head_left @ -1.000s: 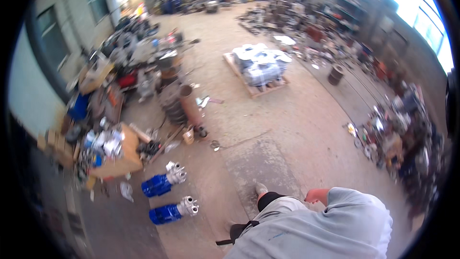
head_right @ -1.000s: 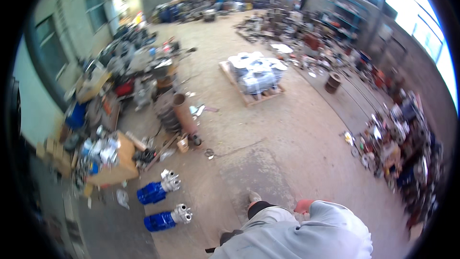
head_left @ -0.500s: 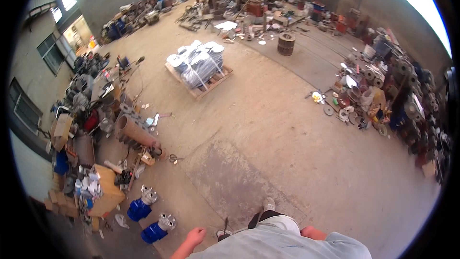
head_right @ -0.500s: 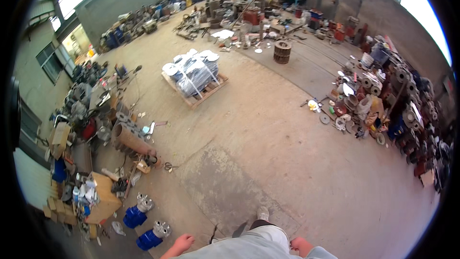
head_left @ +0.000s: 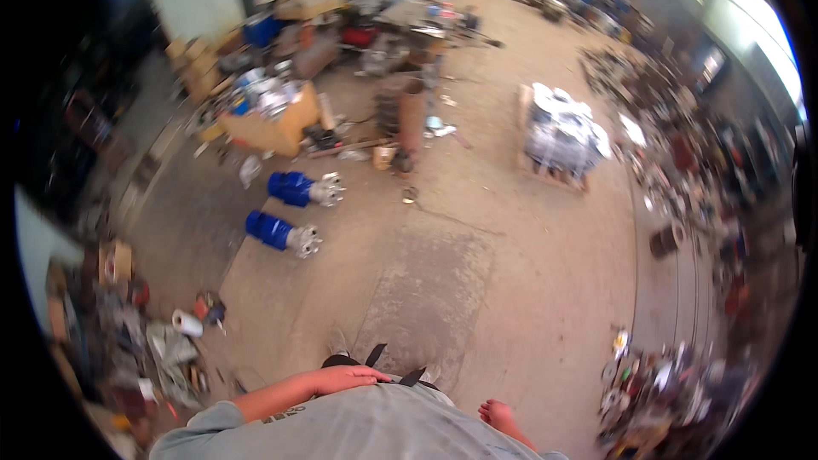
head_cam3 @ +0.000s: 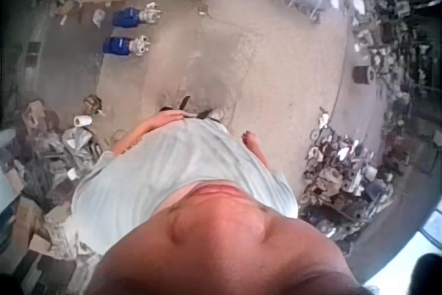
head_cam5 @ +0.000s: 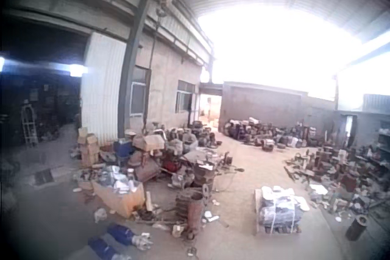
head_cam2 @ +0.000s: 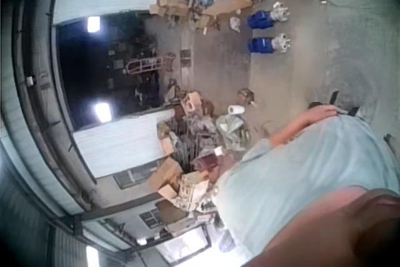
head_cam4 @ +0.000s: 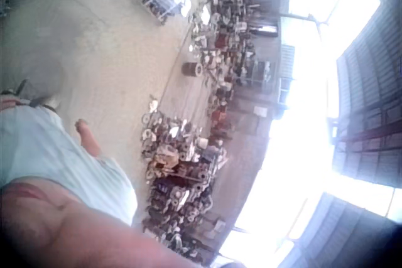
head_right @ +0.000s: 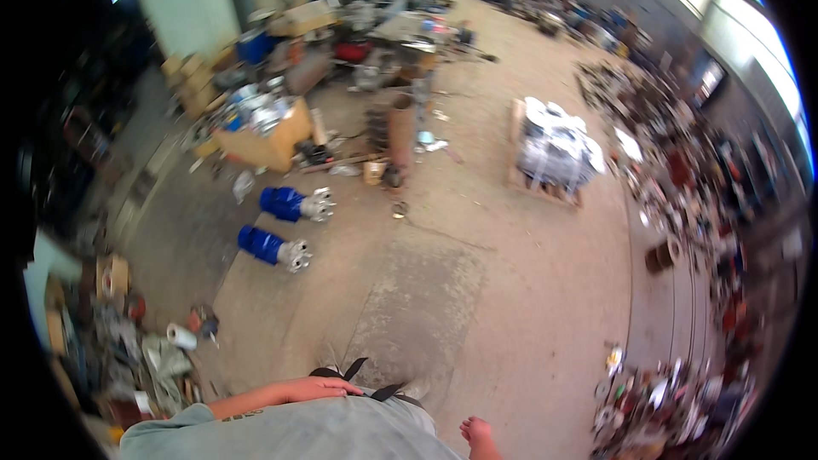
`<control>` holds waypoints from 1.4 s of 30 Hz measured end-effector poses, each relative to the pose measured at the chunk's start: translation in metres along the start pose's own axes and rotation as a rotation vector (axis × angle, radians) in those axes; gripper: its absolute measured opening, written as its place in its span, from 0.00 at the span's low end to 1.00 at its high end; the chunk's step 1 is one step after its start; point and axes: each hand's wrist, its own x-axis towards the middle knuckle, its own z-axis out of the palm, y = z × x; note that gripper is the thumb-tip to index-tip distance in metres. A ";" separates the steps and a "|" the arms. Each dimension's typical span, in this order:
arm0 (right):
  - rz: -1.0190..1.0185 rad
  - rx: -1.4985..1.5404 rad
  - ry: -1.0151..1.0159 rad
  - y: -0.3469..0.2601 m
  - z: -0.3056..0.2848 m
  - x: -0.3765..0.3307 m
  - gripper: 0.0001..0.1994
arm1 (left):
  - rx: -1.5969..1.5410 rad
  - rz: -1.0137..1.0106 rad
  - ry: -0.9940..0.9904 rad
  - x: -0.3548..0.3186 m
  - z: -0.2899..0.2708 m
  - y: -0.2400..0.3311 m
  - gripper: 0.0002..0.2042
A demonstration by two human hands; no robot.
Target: The person sits on the floor and applies gold reflective labels to two blue industrial pumps. They peel labels from a sheet and press them onto the pump bodies.
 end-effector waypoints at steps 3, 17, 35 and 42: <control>-0.133 -0.255 -0.144 -0.078 0.098 -0.006 0.17 | -0.026 0.171 0.074 -0.042 -0.036 -0.060 0.24; -0.031 -1.003 -0.261 -0.084 0.484 -0.032 0.23 | -0.335 0.131 0.655 -0.360 -0.273 -0.276 0.25; -0.814 -1.153 -0.499 -0.252 1.630 -0.312 0.13 | -0.429 -0.980 1.084 -0.717 -0.615 -0.714 0.26; -1.508 -1.341 -0.713 -0.285 2.158 -0.513 0.19 | -0.838 -0.783 1.184 -0.826 -0.928 -0.778 0.22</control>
